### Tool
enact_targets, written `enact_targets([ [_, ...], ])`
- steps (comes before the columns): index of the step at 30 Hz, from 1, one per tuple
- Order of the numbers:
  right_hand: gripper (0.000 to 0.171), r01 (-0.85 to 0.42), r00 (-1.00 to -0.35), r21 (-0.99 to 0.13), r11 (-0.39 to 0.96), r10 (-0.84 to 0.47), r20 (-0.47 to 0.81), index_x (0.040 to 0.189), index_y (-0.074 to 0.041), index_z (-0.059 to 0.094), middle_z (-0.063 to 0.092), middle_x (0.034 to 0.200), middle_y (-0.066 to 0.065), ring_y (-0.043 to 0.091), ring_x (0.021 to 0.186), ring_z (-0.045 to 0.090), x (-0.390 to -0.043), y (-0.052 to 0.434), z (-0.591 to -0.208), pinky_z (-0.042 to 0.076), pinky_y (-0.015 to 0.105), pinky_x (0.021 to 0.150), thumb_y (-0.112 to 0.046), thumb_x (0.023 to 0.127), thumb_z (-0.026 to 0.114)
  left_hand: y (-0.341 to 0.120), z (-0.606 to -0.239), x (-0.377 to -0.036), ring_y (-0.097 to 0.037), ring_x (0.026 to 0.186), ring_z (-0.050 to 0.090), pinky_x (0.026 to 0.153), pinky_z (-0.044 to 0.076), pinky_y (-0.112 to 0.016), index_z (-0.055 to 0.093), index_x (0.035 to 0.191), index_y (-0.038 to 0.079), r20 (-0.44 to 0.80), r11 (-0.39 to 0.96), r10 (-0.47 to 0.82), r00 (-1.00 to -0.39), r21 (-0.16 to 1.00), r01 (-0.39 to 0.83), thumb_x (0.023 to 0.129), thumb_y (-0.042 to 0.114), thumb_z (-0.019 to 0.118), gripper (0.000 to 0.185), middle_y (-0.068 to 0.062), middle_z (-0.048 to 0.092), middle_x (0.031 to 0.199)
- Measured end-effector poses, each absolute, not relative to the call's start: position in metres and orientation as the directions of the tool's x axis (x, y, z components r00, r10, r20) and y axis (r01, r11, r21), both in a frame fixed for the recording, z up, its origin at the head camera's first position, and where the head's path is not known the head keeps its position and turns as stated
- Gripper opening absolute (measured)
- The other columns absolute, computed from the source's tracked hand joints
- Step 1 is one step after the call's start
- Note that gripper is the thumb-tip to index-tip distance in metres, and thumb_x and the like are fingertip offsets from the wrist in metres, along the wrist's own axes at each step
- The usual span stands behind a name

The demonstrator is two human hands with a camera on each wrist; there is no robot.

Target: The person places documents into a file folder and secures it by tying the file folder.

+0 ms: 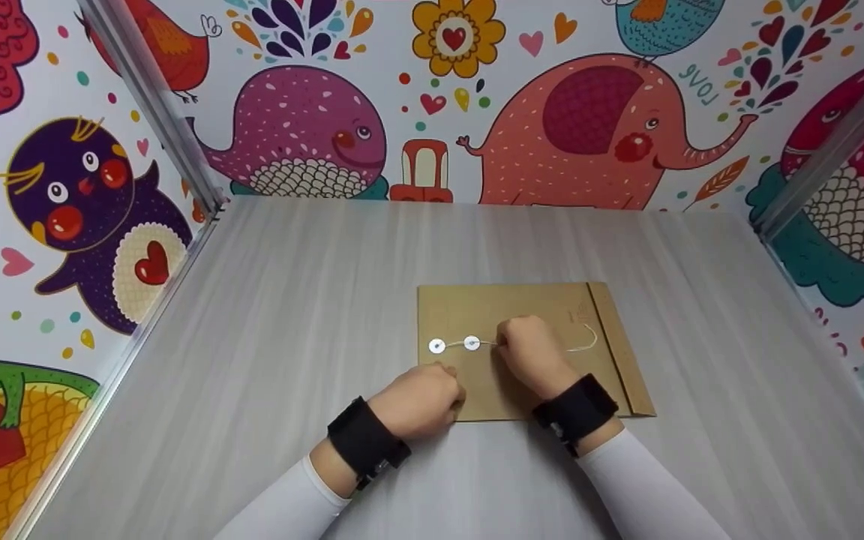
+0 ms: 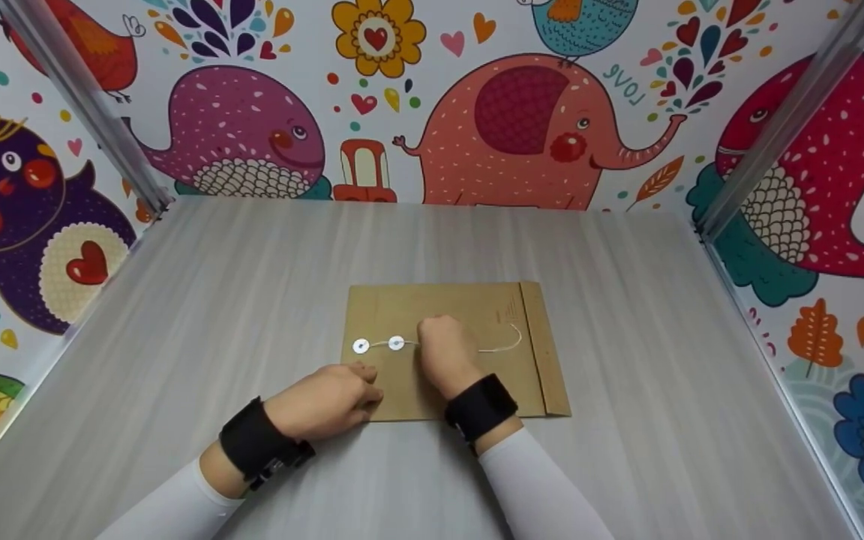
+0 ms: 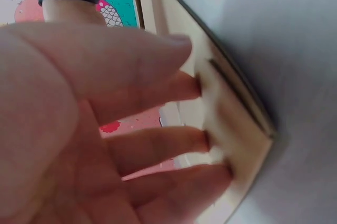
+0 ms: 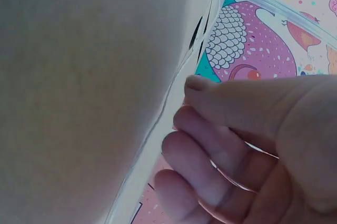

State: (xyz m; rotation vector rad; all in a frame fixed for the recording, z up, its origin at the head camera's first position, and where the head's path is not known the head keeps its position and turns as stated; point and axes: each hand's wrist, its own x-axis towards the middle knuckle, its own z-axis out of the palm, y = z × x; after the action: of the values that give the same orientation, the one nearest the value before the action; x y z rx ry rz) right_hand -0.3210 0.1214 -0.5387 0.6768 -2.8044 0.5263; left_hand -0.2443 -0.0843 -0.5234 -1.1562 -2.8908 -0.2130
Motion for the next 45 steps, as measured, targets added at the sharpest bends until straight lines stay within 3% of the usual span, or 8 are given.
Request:
enact_targets([
  [6, 0.012, -0.482, -0.873, -0.278, 0.831, -0.428, 0.233, 0.074, -0.004, 0.075, 0.075, 0.075, 0.009, 0.028, 0.07, 0.07, -0.325, 0.126, -0.536, 0.059, 0.044, 0.068, 0.003, 0.083, 0.078, -0.084, -0.521, -0.246, -0.015, 0.075, 0.062, 0.065, 0.049, -0.028, 0.075, 0.072, 0.016, 0.067, 0.709, 0.692, -0.719, 0.126, 0.694, 0.09, 0.007, 0.07, 0.021, 0.003, 0.063, 0.074],
  [15, 0.007, -0.506, -0.858, -0.378, 0.775, -0.496, 0.132, 0.086, -0.002, 0.079, 0.077, 0.084, 0.01, 0.023, 0.076, 0.07, -0.339, 0.129, -0.486, 0.061, 0.042, 0.074, 0.004, 0.084, 0.076, -0.083, -0.516, -0.25, -0.015, 0.077, 0.064, 0.065, 0.051, -0.028, 0.076, 0.075, 0.017, 0.05, 0.704, 0.703, -0.71, 0.091, 0.704, 0.089, 0.008, 0.071, 0.017, 0.002, 0.065, 0.078],
  [20, 0.013, -0.542, -0.834, -0.3, 0.785, -0.546, 0.08, 0.074, -0.004, 0.074, 0.065, 0.069, 0.001, 0.016, 0.061, 0.052, -0.343, 0.119, -0.5, 0.048, 0.031, 0.057, 0.005, 0.084, 0.072, -0.078, -0.519, -0.249, -0.015, 0.077, 0.064, 0.064, 0.049, -0.028, 0.073, 0.074, 0.017, 0.068, 0.69, 0.715, -0.696, 0.096, 0.718, 0.089, 0.009, 0.071, 0.018, 0.001, 0.065, 0.08],
  [23, 0.019, -0.533, -0.839, -0.273, 0.801, -0.542, 0.047, 0.069, -0.007, 0.069, 0.056, 0.066, -0.003, 0.015, 0.059, 0.045, -0.344, 0.118, -0.511, 0.039, 0.027, 0.054, 0.006, 0.081, 0.073, -0.079, -0.52, -0.248, -0.014, 0.077, 0.064, 0.063, 0.048, -0.027, 0.072, 0.071, 0.018, 0.067, 0.697, 0.708, -0.704, 0.102, 0.71, 0.089, 0.009, 0.071, 0.02, 0.002, 0.064, 0.08],
  [29, 0.02, -0.493, -0.865, -0.249, 0.834, -0.5, 0.038, 0.07, -0.01, 0.072, 0.068, 0.071, 0.001, 0.015, 0.063, 0.049, -0.349, 0.113, -0.522, 0.05, 0.033, 0.06, 0.002, 0.085, 0.074, -0.083, -0.519, -0.246, -0.014, 0.075, 0.063, 0.062, 0.047, -0.026, 0.071, 0.069, 0.018, 0.089, 0.703, 0.694, -0.714, 0.129, 0.699, 0.09, 0.008, 0.071, 0.023, 0.003, 0.063, 0.079],
  [35, 0.027, -0.547, -0.821, -0.248, 0.799, -0.571, -0.027, 0.067, -0.009, 0.059, 0.055, 0.07, 0.004, 0.019, 0.063, 0.046, -0.354, 0.108, -0.528, 0.05, 0.04, 0.057, 0.0, 0.093, 0.061, -0.086, -0.521, -0.247, -0.016, 0.075, 0.064, 0.064, 0.05, -0.029, 0.071, 0.068, 0.017, 0.098, 0.711, 0.687, -0.72, 0.116, 0.693, 0.091, 0.008, 0.069, 0.024, 0.002, 0.064, 0.076],
  [42, 0.011, -0.584, -0.795, -0.328, 0.742, -0.605, 0.046, 0.075, -0.003, 0.071, 0.066, 0.073, 0.004, 0.015, 0.067, 0.052, -0.356, 0.11, -0.534, 0.049, 0.033, 0.063, 0.004, 0.083, 0.072, -0.088, -0.523, -0.247, -0.016, 0.079, 0.065, 0.068, 0.052, -0.028, 0.073, 0.071, 0.017, 0.075, 0.713, 0.686, -0.723, 0.127, 0.69, 0.091, 0.007, 0.07, 0.022, 0.002, 0.065, 0.077],
  [45, 0.015, -0.617, -0.772, -0.305, 0.726, -0.633, 0.057, 0.071, -0.003, 0.068, 0.064, 0.07, 0.005, 0.015, 0.065, 0.05, -0.355, 0.109, -0.534, 0.049, 0.034, 0.061, 0.005, 0.084, 0.07, -0.087, -0.524, -0.247, -0.017, 0.079, 0.066, 0.069, 0.052, -0.029, 0.073, 0.072, 0.016, 0.076, 0.721, 0.676, -0.733, 0.138, 0.679, 0.091, 0.007, 0.07, 0.021, 0.002, 0.066, 0.076],
])
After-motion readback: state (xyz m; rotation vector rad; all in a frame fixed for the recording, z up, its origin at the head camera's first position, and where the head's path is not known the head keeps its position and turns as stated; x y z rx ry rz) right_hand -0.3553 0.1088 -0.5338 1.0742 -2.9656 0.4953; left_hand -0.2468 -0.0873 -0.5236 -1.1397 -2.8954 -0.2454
